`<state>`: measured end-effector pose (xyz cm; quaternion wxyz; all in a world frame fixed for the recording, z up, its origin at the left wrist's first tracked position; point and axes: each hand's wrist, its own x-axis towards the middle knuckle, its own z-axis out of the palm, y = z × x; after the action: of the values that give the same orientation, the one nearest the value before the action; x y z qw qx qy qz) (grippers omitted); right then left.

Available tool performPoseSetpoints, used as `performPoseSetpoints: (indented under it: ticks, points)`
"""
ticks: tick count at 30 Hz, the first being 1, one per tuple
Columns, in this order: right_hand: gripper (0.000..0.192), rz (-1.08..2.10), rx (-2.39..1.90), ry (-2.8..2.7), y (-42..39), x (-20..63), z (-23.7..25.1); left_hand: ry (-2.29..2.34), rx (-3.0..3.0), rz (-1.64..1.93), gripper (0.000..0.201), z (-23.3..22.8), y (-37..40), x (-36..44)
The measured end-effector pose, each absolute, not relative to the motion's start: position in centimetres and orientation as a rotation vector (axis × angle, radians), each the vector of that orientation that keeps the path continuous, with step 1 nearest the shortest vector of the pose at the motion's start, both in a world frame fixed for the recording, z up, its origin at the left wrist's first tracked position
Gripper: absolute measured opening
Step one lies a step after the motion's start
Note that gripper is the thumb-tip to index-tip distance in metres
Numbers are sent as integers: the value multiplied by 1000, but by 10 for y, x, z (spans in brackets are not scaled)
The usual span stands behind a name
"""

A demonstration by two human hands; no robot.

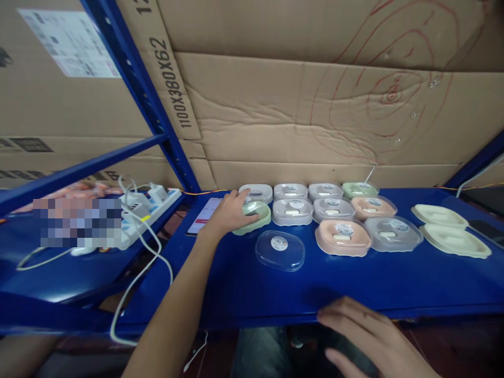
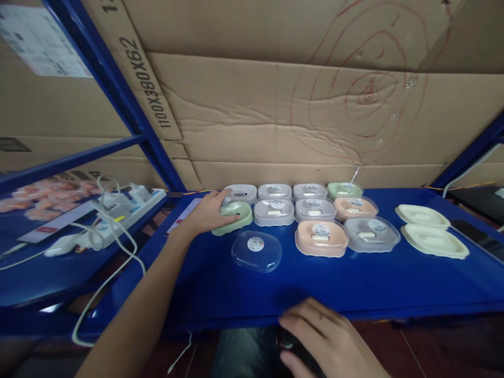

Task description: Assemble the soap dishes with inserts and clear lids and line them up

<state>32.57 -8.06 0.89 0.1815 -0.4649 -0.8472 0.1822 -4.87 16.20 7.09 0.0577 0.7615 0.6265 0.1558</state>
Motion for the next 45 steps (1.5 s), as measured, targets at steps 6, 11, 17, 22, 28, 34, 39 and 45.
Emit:
performPoseSetpoints:
  ticks: [6,11,17,22,28,34,39,45]
  points:
    - [63,81,-1137,-2431,8,258,43,1699,2294,418,93,69,161,-44]
    - [68,81,-1252,-2518,42,249,28,1616,2245,490,96,76,159,-45]
    - [61,290,-1228,-2391,35,261,40,1677,2169,620,88,81,158,-49]
    - [67,389,-1218,-2374,25,267,39,1514,2112,488,91,79,157,-46]
    - [71,385,-1233,-2450,21,268,33,1417,2095,409,86,81,156,-50]
    - [73,406,-1194,-2441,20,272,28,1445,1938,360,83,90,150,-55]
    - [76,516,-1040,-2378,18,278,38,1659,2033,559,83,91,152,-56]
    - [67,364,-944,-2133,39,270,63,1813,2295,474,96,72,162,-62]
